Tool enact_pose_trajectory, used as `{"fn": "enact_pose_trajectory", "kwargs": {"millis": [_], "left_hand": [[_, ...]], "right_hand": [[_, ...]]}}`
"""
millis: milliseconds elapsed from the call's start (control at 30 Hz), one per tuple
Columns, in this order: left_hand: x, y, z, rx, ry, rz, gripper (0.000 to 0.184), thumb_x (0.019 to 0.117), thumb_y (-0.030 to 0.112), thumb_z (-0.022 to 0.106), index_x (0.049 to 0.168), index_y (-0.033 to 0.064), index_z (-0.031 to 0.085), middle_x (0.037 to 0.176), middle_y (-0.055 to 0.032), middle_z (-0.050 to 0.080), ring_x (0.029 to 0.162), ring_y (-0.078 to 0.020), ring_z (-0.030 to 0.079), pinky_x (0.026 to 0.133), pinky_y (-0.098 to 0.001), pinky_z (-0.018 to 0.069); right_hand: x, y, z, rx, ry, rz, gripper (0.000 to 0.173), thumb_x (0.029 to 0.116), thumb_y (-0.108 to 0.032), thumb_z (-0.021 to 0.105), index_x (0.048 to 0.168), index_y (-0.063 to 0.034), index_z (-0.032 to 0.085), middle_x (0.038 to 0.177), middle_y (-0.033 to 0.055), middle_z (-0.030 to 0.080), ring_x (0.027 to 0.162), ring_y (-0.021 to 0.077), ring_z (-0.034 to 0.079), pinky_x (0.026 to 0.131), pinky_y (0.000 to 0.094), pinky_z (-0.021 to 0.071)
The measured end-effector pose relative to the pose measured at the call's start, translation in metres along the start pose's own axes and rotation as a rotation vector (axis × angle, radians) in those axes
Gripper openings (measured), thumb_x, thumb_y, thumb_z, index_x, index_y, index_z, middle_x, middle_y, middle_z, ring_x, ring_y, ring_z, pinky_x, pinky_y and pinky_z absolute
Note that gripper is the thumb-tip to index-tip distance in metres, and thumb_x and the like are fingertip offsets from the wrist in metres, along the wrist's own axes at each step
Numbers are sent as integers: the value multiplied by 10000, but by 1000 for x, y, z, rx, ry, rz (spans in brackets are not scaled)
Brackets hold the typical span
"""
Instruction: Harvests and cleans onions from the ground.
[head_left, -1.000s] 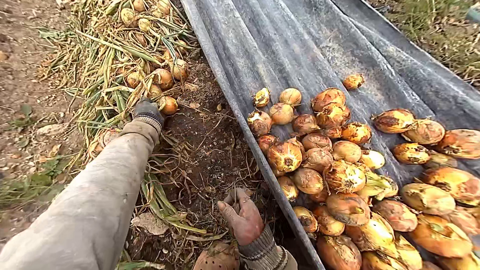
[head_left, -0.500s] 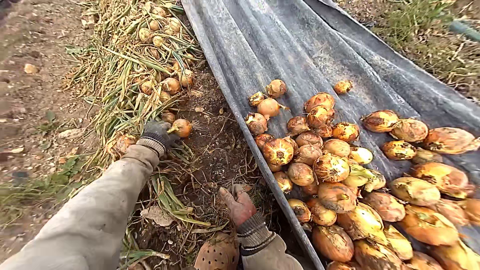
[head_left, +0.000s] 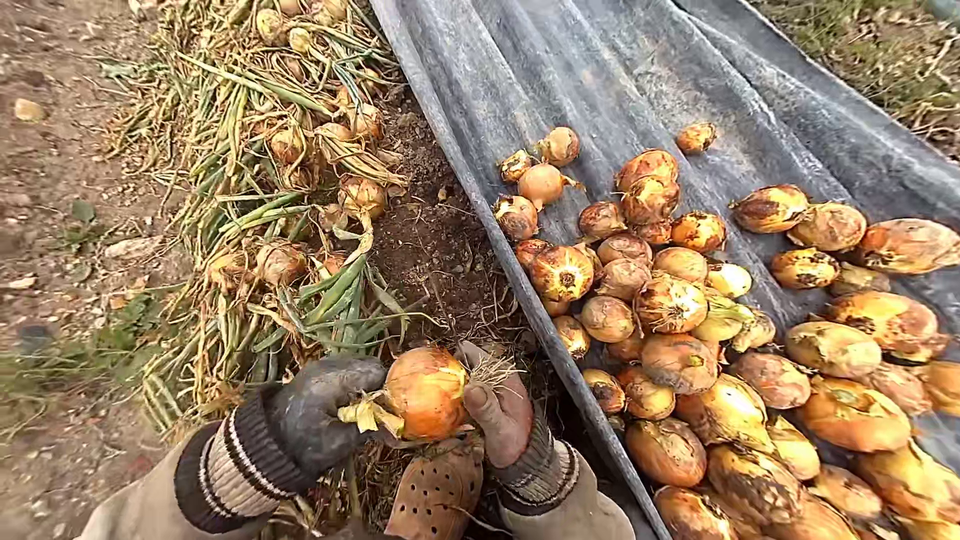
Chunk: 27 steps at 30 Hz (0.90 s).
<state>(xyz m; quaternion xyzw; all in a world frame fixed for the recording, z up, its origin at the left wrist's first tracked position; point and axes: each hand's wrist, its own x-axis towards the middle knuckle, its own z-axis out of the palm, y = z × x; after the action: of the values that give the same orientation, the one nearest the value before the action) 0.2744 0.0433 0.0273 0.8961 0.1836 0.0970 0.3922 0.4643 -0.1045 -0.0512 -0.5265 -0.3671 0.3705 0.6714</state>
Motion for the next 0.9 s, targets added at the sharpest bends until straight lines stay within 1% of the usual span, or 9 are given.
{"fn": "enact_pose_trajectory", "kwargs": {"millis": [133, 267, 433, 533, 600, 667, 767, 833, 900], "left_hand": [[6, 7, 3, 210, 81, 50, 319, 863, 492, 710, 835, 175, 719, 809, 41, 707, 842, -74, 688, 785, -331, 593], [14, -12, -3, 445, 184, 63, 262, 825, 406, 661, 817, 162, 754, 817, -10, 746, 818, -169, 730, 751, -453, 611], [32, -29, -10, 518, 231, 6, 239, 847, 351, 690, 799, 124, 745, 835, -53, 753, 838, -231, 745, 738, -496, 614], [40, -50, -29, 497, 321, -312, 176, 854, 198, 803, 917, 39, 763, 948, -169, 757, 931, -357, 736, 834, -635, 569], [49, -54, -38, 445, 386, -482, 234, 875, 245, 829, 986, 51, 759, 970, -173, 745, 921, -349, 722, 847, -650, 548], [50, -41, -31, 387, 262, -451, 254, 849, 238, 833, 1013, 65, 747, 994, -132, 739, 935, -282, 720, 854, -575, 581], [60, -9, -7, 412, -317, -412, 410, 910, 419, 741, 1153, 88, 737, 1165, -115, 716, 1153, -277, 661, 1021, -502, 521], [75, 1, 15, 474, -553, -331, 418, 949, 414, 693, 1231, 104, 689, 1182, -118, 702, 1160, -303, 651, 1023, -512, 510], [100, -11, 21, 551, -445, -194, 313, 964, 362, 686, 1171, 131, 716, 1095, -86, 734, 1074, -274, 696, 951, -502, 555]], "right_hand": [[-6, 0, 7, -173, 213, -31, 729, 1013, -684, 378, 1028, -33, 707, 872, 34, 723, 892, 43, 699, 849, 296, 596], [-1, 6, 12, -199, 269, 113, 714, 990, -716, 399, 819, -95, 709, 638, -22, 624, 573, 47, 598, 539, 292, 541], [2, 12, 19, -168, 341, 152, 696, 993, -716, 386, 671, -139, 608, 541, -57, 483, 473, 50, 473, 461, 289, 433], [-4, 7, 19, -101, 385, 177, 700, 960, -771, 378, 663, -161, 549, 525, -67, 412, 426, 58, 402, 401, 273, 368], [0, 13, 11, -365, 194, 352, 850, 947, -818, 242, 781, -99, 664, 581, 35, 540, 518, 174, 541, 507, 393, 484], [11, 13, 10, -551, -200, 680, 900, 967, -775, 222, 1124, -35, 709, 961, 178, 718, 958, 330, 696, 870, 568, 537], [24, 21, 24, -462, -208, 790, 701, 1039, -605, 340, 1227, -22, 682, 1075, 189, 715, 1040, 320, 684, 939, 555, 518], [28, 22, 21, -193, 50, 796, 638, 1101, -473, 250, 938, -13, 660, 698, 97, 592, 598, 199, 571, 578, 401, 509], [31, 14, 3, 118, 137, 744, 688, 1079, -555, 142, 802, -79, 554, 523, -21, 445, 373, 91, 405, 360, 275, 402]]}}
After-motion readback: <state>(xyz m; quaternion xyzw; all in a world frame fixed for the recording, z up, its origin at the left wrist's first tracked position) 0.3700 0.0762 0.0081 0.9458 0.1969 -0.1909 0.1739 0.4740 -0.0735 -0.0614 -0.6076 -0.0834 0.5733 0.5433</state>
